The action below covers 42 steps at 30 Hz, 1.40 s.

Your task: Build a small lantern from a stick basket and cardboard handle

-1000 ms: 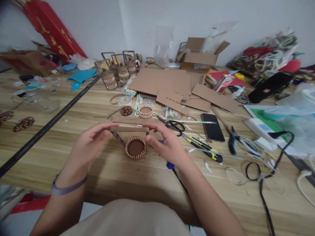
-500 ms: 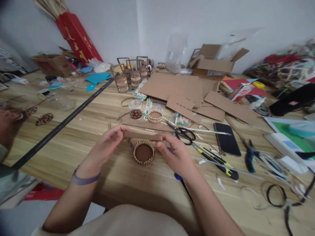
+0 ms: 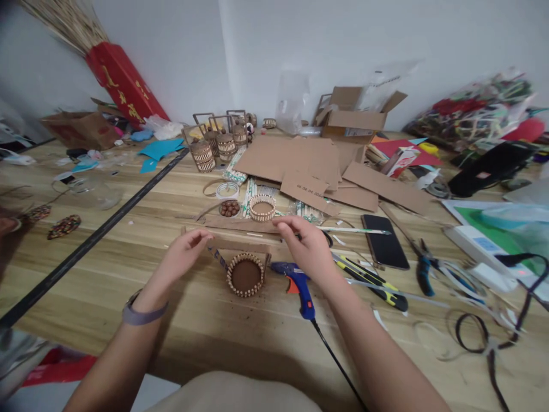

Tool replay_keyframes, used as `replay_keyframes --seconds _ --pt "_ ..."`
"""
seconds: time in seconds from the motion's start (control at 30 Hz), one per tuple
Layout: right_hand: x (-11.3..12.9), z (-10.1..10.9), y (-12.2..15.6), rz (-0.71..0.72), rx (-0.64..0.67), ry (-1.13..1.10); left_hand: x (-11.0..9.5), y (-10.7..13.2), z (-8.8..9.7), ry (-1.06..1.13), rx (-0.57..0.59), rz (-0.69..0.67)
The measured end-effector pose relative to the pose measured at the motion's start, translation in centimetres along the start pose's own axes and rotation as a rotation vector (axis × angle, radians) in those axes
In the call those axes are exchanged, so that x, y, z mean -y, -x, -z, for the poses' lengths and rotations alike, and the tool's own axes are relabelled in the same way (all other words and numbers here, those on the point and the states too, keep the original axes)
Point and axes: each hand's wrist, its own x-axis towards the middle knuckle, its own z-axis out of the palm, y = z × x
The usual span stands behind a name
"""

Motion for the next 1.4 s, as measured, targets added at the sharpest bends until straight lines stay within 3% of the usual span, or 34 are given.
replay_keyframes --seconds 0.07,0.17,0.27,0.4,0.53,0.73,0.87,0.93,1.03,1.13,1.27,1.4 --pt "-1.3 -0.6 -2.3 0.058 0.085 0.223 -0.5 0.5 -0.1 -0.003 0.012 -0.015" --pt "-2.7 -2.2 -5.4 -0.019 0.282 0.589 -1.1 1.4 -0.1 0.011 0.014 -0.017" --pt "-3.8 -4.0 -7.4 -0.063 0.371 0.693 -1.2 2.6 0.1 0.011 0.012 -0.007" --pt "-4.6 -4.9 -8.4 -0.045 0.438 0.698 -0.8 4.0 0.3 0.007 0.012 0.024" --pt "-3.7 -3.5 -8.0 0.058 0.49 0.627 -0.5 4.1 0.5 0.004 0.006 0.051" --pt "-0.6 -0.7 -6.3 0.465 0.583 0.323 -1.6 0.6 0.7 0.259 -0.009 0.078" --pt "0.1 -0.6 -5.2 0.559 0.56 0.228 -2.7 -2.6 0.3 0.482 0.182 0.23" --pt "-0.1 -0.9 -4.8 0.554 0.553 0.198 -3.1 -3.7 -0.1 0.458 0.256 0.266" --pt "-0.4 -1.0 -3.6 0.488 0.536 0.126 -3.6 -4.4 -0.4 0.359 0.275 0.267" --pt "-0.5 -0.2 -1.7 0.311 0.476 0.034 -3.8 -4.6 -0.3 0.307 0.272 0.228" --pt "-0.4 0.5 1.9 0.097 0.429 -0.103 -3.7 -4.8 -0.3 0.308 0.355 0.171" --pt "-0.5 -1.0 4.7 -0.008 0.401 -0.079 -3.5 -5.1 -1.0 0.356 0.479 0.18"
